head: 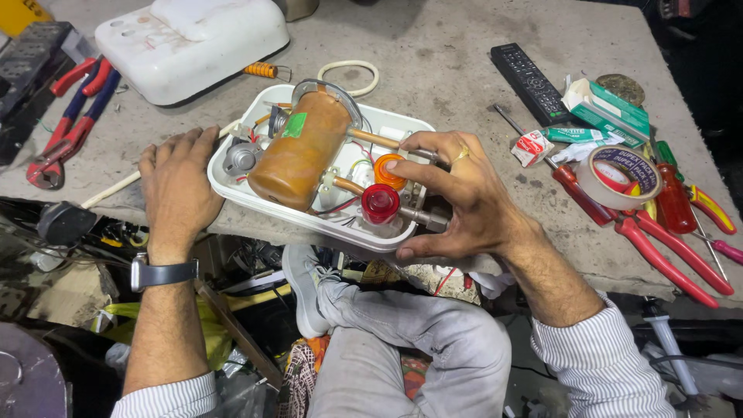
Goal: The person disassembles a small appliance, removes a plug and a cylindrical component, and uses a screwdriver to adjust internal wiring and terminals. They then reassemble the plug and component, securing connections by hand and with the screwdriver.
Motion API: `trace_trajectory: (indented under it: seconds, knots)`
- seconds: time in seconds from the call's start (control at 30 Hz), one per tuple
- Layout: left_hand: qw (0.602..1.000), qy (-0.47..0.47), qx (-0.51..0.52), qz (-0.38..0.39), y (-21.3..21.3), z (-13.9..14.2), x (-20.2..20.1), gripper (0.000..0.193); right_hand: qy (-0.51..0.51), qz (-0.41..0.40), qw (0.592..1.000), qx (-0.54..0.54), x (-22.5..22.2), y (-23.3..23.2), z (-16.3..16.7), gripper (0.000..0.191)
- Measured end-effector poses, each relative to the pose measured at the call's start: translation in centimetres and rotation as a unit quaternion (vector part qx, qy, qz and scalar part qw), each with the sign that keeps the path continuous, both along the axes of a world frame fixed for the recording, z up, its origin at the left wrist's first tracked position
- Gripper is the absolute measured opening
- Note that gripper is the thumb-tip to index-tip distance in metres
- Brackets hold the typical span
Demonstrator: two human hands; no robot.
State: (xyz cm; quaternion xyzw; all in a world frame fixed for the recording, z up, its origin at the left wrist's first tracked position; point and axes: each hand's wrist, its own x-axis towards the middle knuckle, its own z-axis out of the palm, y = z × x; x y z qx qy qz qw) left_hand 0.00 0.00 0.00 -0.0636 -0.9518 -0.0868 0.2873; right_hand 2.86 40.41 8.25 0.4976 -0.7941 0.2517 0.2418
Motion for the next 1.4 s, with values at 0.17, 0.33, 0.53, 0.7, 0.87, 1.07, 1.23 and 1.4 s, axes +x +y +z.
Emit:
trace_trajectory:
  seconds: [0.17, 0.33, 0.53, 0.7, 0.87, 1.07, 1.23, 1.4]
  knots:
    - [1.000, 0.010, -0.006, -0.015, 0.4, 0.3, 0.1, 0.056, 0.000, -0.001, 1.000, -0.018, -0.3, 0.3, 0.3, 0.081]
    - [1.000, 0.012, 0.012, -0.016, 0.5, 0.7, 0.3, 0.055, 0.020, -0.022, 0.999, -0.024, 0.6, 0.0, 0.4, 0.078]
    - [0.999, 0.016, 0.031, -0.011, 1.2, 1.2, 0.8, 0.052, 0.042, 0.032, 0.999, -0.009, 2.1, 0.2, 0.5, 0.068]
    - [0.999, 0.023, 0.025, -0.006, 1.7, 1.1, 1.1, 0.052, 0.013, 0.046, 0.998, -0.030, 1.9, 0.0, 0.5, 0.066]
    - [0.999, 0.030, 0.036, -0.009, 2.0, 1.2, 0.9, 0.055, -0.021, 0.049, 0.998, -0.035, 2.0, -0.3, 1.2, 0.062]
    - [0.999, 0.030, 0.030, -0.012, 2.0, 1.2, 0.8, 0.053, -0.174, -0.007, 0.973, -0.153, -0.7, 3.0, 2.9, 0.063]
    - [0.997, 0.051, 0.063, -0.009, 2.1, 1.1, 0.9, 0.051, -0.247, -0.177, 0.943, -0.134, -6.2, 3.9, 2.3, 0.054]
    - [0.989, 0.082, 0.119, 0.009, 2.3, 1.0, 1.3, 0.046, -0.275, -0.261, 0.925, 0.003, -7.3, 3.8, -0.6, 0.057]
